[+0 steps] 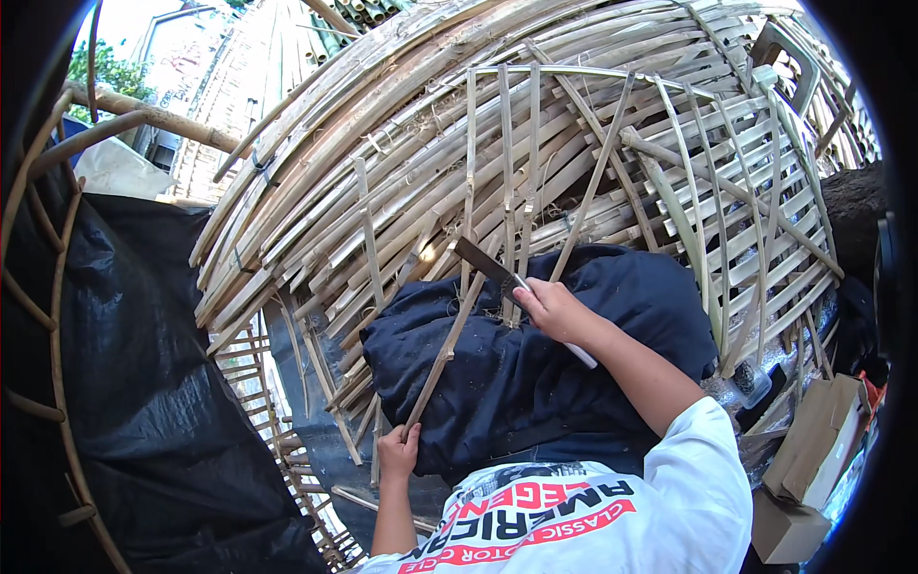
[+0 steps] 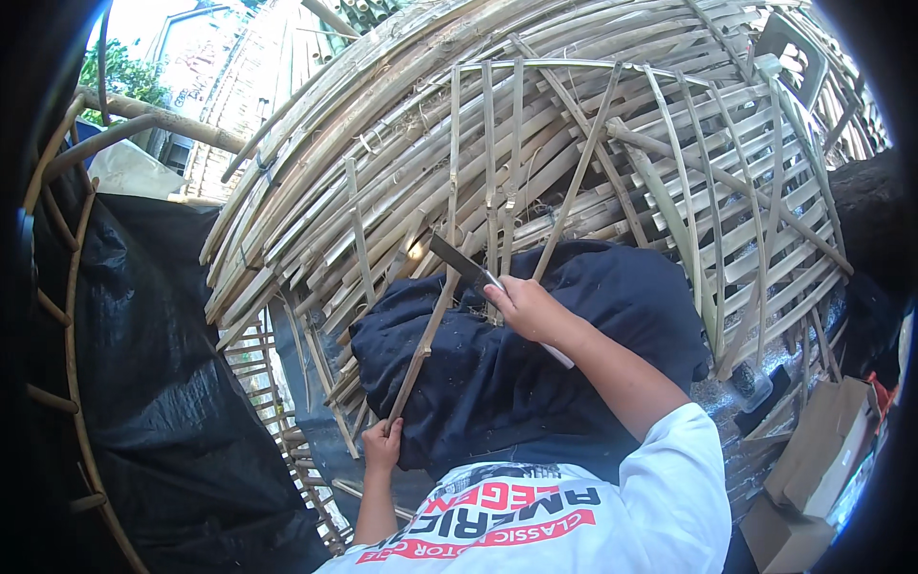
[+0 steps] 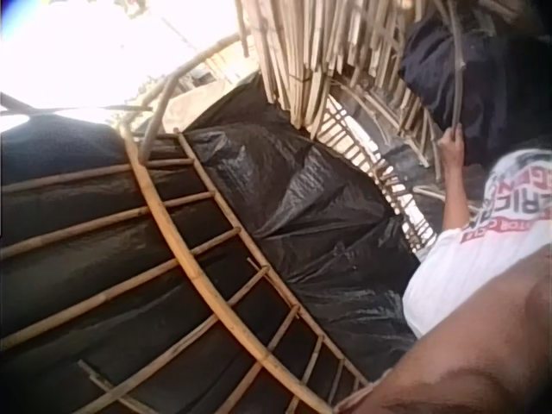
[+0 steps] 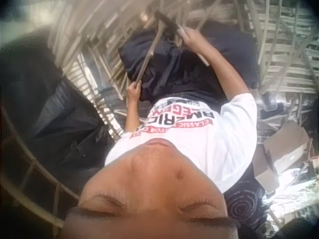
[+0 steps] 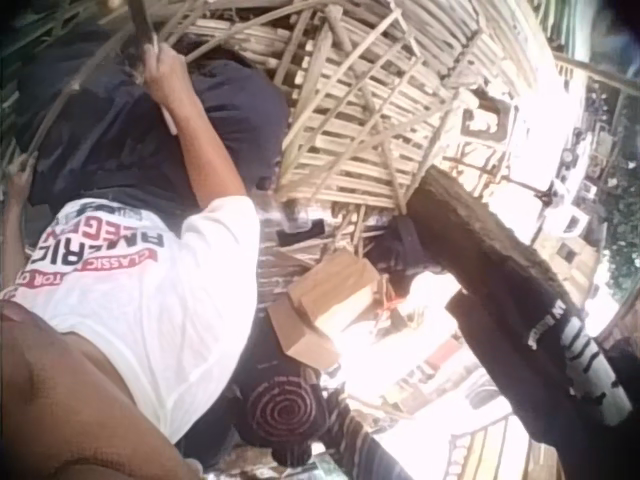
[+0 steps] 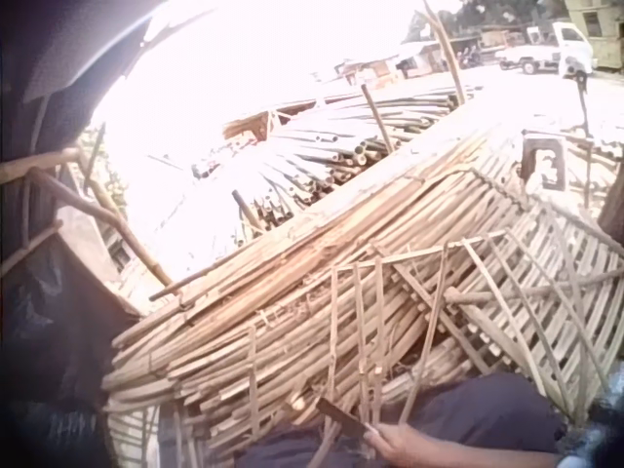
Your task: The person shaves a long bamboo strip using a blade, holding the strip against their lap and pulling the blade toward themselves to remove layers of wood.
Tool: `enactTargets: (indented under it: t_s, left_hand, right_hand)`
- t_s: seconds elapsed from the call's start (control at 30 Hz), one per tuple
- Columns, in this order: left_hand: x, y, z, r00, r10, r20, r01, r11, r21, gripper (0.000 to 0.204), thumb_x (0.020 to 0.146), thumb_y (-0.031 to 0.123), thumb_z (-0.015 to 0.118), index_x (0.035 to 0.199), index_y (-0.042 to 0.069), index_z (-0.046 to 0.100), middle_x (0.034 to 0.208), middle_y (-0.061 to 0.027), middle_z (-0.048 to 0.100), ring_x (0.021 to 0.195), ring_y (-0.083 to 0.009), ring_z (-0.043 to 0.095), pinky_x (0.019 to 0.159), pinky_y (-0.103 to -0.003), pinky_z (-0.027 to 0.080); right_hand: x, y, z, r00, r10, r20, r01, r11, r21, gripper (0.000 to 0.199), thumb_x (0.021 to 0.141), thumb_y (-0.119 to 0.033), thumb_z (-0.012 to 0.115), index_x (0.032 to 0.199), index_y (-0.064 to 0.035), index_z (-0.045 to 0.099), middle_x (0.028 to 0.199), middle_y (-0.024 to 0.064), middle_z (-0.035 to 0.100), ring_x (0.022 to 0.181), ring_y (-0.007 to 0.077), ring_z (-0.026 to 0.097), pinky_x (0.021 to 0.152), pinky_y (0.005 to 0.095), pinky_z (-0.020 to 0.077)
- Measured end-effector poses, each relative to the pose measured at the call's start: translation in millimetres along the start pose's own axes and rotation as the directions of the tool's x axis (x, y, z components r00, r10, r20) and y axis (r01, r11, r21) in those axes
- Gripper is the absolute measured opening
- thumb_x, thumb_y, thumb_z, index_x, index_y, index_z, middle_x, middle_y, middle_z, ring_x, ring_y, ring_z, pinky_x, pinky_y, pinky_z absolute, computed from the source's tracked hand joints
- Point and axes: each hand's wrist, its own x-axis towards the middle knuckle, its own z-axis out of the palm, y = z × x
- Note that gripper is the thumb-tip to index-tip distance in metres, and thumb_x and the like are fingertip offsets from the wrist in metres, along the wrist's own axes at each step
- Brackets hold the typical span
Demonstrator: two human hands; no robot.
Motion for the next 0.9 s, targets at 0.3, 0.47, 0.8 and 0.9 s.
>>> enactTargets:
  t_s: [0.3,0.47,0.8,0.9]
  left_hand:
    - [7,-21,11,1.000,0.000,0.025,0.001,0.999,-0.042,0.041,0.089,0.033,0.071,0.070,-0.002,0.064,0.056,-0.0197,0.055,0.051,-0.0347,0.059,0.049,-0.040,0.042]
    - [7,-19,9,0.999,-0.024,0.044,0.027,0.997,-0.071,0.042,0.088,0.034,0.072,0.071,-0.003,0.064,0.057,-0.0204,0.056,0.053,-0.0366,0.061,0.050,-0.041,0.043]
    - [13,-19,5,0.997,-0.032,0.066,0.039,0.994,-0.099,0.042,0.087,0.033,0.073,0.071,-0.004,0.064,0.057,-0.0218,0.055,0.050,-0.0358,0.057,0.049,-0.039,0.043]
    - [13,-22,6,0.996,-0.025,0.084,0.035,0.993,-0.115,0.043,0.087,0.033,0.074,0.070,-0.005,0.063,0.056,-0.0216,0.054,0.048,-0.0342,0.056,0.049,-0.039,0.042]
  right_hand:
    - [-4,-11,3,0.994,0.105,0.014,-0.104,0.994,-0.035,0.038,0.103,-0.033,0.045,0.095,0.0014,0.058,0.064,0.0219,0.059,0.063,0.0402,0.061,0.061,0.0457,0.0455]
    - [1,-26,-7,0.997,0.067,0.025,-0.066,0.996,-0.056,0.033,0.103,-0.032,0.045,0.097,-0.0003,0.052,0.067,0.0247,0.060,0.071,0.0480,0.060,0.064,0.0509,0.0450]
    - [0,-42,-2,0.978,0.202,-0.052,-0.199,0.978,0.058,0.031,0.103,-0.031,0.045,0.098,-0.0007,0.050,0.070,0.0261,0.062,0.072,0.0493,0.060,0.064,0.0529,0.0458]
    - [-12,-21,14,0.992,0.128,-0.002,-0.126,0.974,-0.187,0.031,0.103,-0.030,0.045,0.095,-0.0008,0.049,0.071,0.0278,0.062,0.075,0.0511,0.060,0.065,0.0554,0.0450]
